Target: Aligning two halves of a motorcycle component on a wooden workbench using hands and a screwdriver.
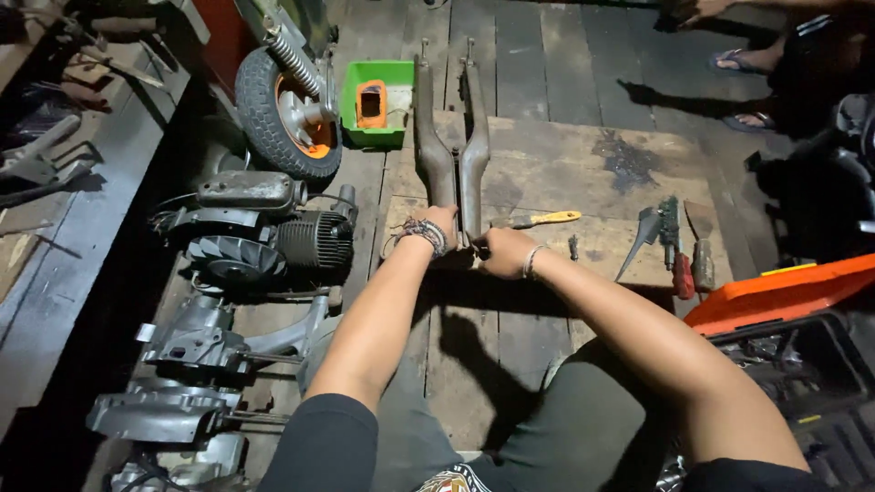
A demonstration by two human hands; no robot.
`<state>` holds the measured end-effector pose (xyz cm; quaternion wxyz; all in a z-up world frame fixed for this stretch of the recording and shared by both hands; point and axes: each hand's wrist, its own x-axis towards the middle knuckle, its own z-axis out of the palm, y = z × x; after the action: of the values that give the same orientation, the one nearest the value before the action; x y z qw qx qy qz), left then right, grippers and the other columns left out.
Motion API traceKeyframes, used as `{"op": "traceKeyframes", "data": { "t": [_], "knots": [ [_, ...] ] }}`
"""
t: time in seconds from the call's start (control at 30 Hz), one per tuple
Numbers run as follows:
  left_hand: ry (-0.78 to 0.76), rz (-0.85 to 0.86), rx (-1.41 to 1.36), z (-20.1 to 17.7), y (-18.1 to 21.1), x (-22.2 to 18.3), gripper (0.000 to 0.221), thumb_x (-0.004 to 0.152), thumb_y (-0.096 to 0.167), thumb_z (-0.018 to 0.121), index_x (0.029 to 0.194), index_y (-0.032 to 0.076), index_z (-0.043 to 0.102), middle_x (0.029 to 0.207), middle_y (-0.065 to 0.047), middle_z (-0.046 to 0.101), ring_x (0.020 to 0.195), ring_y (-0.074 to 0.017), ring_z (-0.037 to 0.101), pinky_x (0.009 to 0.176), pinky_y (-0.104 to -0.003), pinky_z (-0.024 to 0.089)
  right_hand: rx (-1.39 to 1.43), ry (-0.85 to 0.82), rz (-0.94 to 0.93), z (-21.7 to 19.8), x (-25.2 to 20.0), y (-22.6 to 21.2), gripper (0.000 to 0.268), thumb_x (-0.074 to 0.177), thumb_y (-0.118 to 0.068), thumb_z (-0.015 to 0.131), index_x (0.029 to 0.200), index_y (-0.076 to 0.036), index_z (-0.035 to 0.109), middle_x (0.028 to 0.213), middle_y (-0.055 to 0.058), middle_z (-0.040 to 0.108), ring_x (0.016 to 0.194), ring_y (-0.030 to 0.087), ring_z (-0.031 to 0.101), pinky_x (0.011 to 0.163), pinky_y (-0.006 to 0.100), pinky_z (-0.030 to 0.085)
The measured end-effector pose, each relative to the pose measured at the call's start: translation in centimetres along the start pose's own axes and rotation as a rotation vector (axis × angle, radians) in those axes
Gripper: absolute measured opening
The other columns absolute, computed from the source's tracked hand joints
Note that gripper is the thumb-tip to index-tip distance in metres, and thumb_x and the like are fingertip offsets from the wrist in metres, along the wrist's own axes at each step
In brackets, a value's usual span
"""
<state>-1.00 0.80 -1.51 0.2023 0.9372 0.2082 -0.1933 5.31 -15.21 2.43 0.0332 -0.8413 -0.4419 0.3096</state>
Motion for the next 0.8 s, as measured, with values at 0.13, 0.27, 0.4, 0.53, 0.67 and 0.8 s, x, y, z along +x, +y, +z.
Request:
{"op": "traceKeyframes", "data": {
  "t": [0.13, 0.27, 0.4, 0.53, 0.67, 0.8],
  "knots": [
    [-0.001, 0.008, -0.002, -0.5, 0.0, -1.1, 0.066, 0.093, 0.024, 0.06, 0.156, 0.013, 0.043, 0.139, -0.022, 0.064, 0.131, -0.0389, 0.06, 0.107, -0.054, 0.051, -0.084, 0.003, -0.008, -0.3, 0.8, 0.1, 0.038, 0.083, -0.027, 0.069, 0.108, 0.001, 0.076, 0.108, 0.025, 0.076, 0.111, 0.041, 0.071, 0.093, 0.05, 0.059],
    [-0.024, -0.006, -0.005, -0.1, -0.1, -0.5, 0.07, 0.093, 0.029, 0.063, 0.158, 0.018, 0.04, 0.144, -0.022, 0.06, 0.136, -0.0382, 0.055, 0.112, -0.054, 0.047, -0.041, 0.009, 0.001, -0.5, 0.6, 0.0, 0.041, 0.084, -0.029, 0.067, 0.113, -0.002, 0.075, 0.115, 0.026, 0.074, 0.117, 0.043, 0.068, 0.098, 0.052, 0.056],
    [-0.021, -0.033, 0.065, -0.5, 0.8, -1.0, 0.073, 0.093, 0.031, 0.068, 0.159, 0.016, 0.039, 0.147, -0.022, 0.058, 0.139, -0.0377, 0.053, 0.116, -0.053, 0.043, 0.001, 0.028, -0.013, 1.2, 2.1, 0.8, 0.042, 0.083, -0.035, 0.068, 0.108, -0.003, 0.076, 0.111, 0.024, 0.075, 0.112, 0.042, 0.071, 0.093, 0.054, 0.058],
    [-0.027, -0.042, 0.048, -0.1, 0.7, -1.1, 0.072, 0.093, 0.028, 0.068, 0.158, 0.016, 0.04, 0.146, -0.024, 0.058, 0.139, -0.0401, 0.052, 0.115, -0.055, 0.043, -0.094, 0.07, 0.013, 1.6, 0.9, 1.0, 0.036, 0.083, -0.033, 0.071, 0.106, -0.005, 0.077, 0.104, 0.021, 0.077, 0.106, 0.04, 0.073, 0.09, 0.052, 0.06],
    [0.005, -0.036, 0.039, 1.2, -0.5, 0.8, 0.075, 0.09, 0.034, 0.069, 0.158, 0.02, 0.04, 0.144, -0.023, 0.06, 0.136, -0.0394, 0.055, 0.113, -0.055, 0.045, -0.094, 0.027, 0.004, 1.8, 1.3, 1.2, 0.045, 0.084, -0.036, 0.067, 0.11, 0.001, 0.072, 0.112, 0.026, 0.074, 0.111, 0.044, 0.071, 0.092, 0.054, 0.058],
    [-0.006, -0.036, 0.048, 0.5, 0.3, -0.2, 0.072, 0.092, 0.026, 0.067, 0.158, 0.016, 0.04, 0.145, -0.023, 0.059, 0.138, -0.0387, 0.054, 0.114, -0.055, 0.044, -0.105, 0.012, -0.026, 2.1, 1.6, 1.2, 0.046, 0.082, -0.038, 0.07, 0.106, 0.001, 0.074, 0.108, 0.025, 0.075, 0.107, 0.044, 0.072, 0.091, 0.054, 0.059]
  ]
}}
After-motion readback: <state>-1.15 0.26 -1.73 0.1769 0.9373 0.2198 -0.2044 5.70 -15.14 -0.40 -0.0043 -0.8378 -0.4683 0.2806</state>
